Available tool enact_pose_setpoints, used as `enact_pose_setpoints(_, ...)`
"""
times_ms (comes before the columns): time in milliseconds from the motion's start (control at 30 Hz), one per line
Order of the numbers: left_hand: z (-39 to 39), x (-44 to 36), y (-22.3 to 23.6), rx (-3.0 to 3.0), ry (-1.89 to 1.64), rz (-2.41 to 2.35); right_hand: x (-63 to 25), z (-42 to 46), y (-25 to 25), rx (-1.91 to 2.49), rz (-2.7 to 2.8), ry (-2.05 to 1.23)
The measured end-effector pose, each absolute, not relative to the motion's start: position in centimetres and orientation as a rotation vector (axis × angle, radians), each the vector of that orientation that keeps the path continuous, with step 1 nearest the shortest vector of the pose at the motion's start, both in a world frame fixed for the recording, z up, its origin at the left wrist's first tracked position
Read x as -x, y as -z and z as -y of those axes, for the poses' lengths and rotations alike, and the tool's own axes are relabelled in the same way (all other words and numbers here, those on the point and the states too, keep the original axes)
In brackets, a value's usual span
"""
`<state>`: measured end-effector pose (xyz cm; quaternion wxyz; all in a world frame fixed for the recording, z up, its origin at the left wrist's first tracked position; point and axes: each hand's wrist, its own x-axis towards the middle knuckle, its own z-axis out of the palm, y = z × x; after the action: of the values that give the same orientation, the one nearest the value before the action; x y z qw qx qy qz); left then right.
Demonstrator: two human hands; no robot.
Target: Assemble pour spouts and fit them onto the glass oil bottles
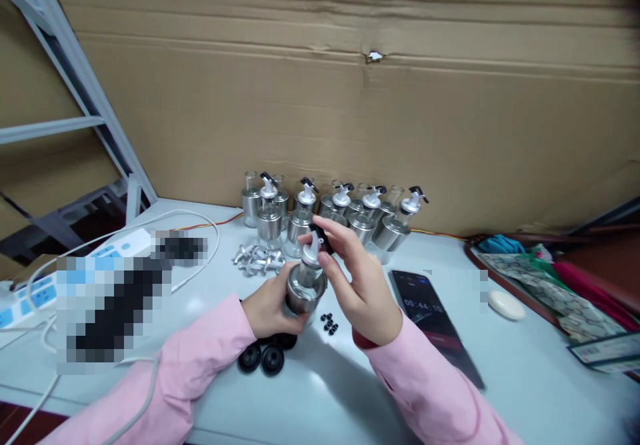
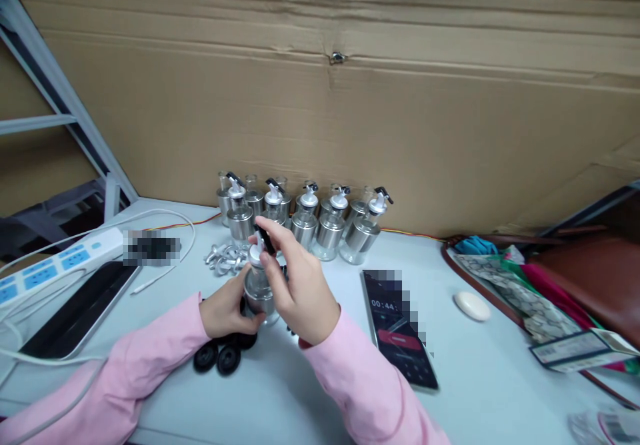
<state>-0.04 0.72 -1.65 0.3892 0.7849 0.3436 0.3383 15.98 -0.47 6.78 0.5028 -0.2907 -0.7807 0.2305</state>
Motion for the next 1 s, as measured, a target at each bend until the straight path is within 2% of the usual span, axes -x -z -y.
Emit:
enact_pose_setpoints(267,-0.7,-0.1,1.5,-2.000,-0.840,-0.891,-16.1,0.4,-5.2,0.674,1.909,-0.375)
enact_pose_setpoints(600,-0.7,0.2,1.4,-2.009,-0.828,-0.855,-16.5,0.6,-2.2,0.685,1.908,-0.346)
enact_pose_setpoints(833,-1.2,1.7,-0.7,-2.089,-1.204,-0.776,-18.6,-0.7,0.2,0.828,1.503,-0.240)
enact_pose_setpoints(1000,-4.6,4.9,-0.3,-1.735,-1.890,-1.067,-19.7,-1.4,0.5,0.872,1.437,-0.145)
